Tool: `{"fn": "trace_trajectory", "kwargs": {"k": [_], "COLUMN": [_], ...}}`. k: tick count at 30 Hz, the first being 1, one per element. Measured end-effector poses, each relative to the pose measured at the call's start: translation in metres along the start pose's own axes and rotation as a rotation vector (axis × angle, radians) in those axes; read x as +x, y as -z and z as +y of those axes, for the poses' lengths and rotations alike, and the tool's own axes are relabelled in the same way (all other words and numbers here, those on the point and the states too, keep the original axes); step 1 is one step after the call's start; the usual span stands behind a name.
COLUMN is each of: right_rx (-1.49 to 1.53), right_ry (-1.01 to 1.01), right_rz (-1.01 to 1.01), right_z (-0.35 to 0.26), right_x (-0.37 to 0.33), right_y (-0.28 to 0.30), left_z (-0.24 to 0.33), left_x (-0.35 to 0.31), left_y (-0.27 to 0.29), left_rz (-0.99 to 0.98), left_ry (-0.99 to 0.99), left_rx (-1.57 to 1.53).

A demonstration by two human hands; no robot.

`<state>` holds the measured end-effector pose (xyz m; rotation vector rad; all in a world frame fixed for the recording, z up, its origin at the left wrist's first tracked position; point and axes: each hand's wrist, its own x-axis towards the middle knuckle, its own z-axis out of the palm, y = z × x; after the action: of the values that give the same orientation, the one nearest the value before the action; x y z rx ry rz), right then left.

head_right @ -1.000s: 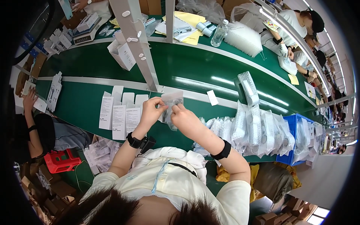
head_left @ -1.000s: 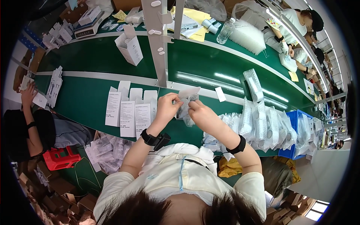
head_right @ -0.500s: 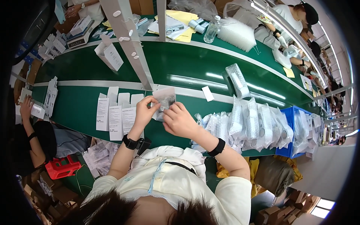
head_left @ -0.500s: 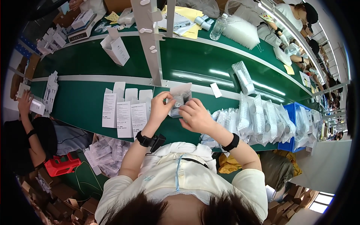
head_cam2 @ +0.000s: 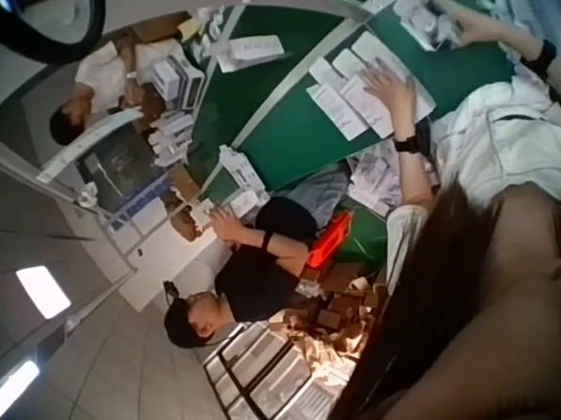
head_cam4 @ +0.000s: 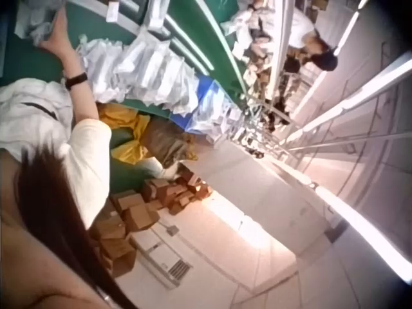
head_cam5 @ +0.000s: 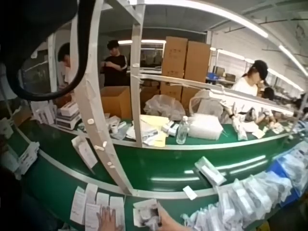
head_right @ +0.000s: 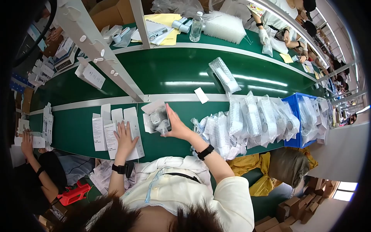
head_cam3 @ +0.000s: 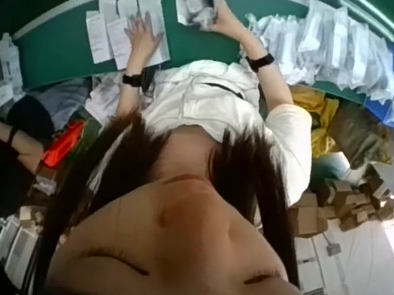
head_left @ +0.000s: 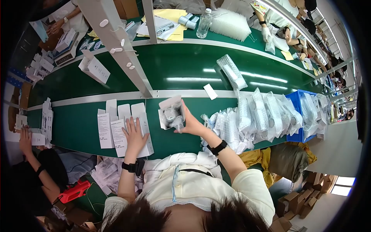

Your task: The person packs items by hand, picking up a box, inserting a wrapped device and a manual, and then closing the top flap. This process is repeated for several boxes on the green table.

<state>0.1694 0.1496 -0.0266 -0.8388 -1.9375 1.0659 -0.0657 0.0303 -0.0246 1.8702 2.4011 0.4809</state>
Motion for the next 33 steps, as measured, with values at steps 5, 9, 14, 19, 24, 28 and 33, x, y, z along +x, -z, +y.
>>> {"fn": "trace_trajectory", "kwargs": {"k": [5,9,14,19,24,28,33], "right_rx": [0.155,0.258,0.019,-0.527,-1.28,-0.856,-0.348], "right_ry": [-0.178,-0.232,-0.179,-0.024,-0.734,-0.945,-0.435], "right_rz": [-0.154,0.062,0.167,-0.144,-0.033,-0.139,0.085], "right_z": [0.009,0.03,0.094,0.113,0.147,0.17,0.108], "right_x": [0.05,0.125,0.175,0.169,0.162,0.15,0.144], "right_y": [0.004,0.024,0.03,0.065,0.138,0.149,0.157], "left_z": [0.011,0.034,0.025,0.012,0.031,0.062,0.086], "left_x": [-0.014,-0.004,0.038,0.033,0.048,0.073,0.094], "left_y": [-0.041,-0.036,-0.039,-0.061,-0.021,0.009,0.005], "left_rz": [-0.174,-0.189,-0.443,-0.787,-0.76,-0.418,-0.208], "left_ry": [-0.066,-0.074,0.122,-0.177,-0.033,0.013,-0.266], "left_rx": [0.108,-0.411,-0.71,-0.669,-1.134,-1.313,-0.726]}}
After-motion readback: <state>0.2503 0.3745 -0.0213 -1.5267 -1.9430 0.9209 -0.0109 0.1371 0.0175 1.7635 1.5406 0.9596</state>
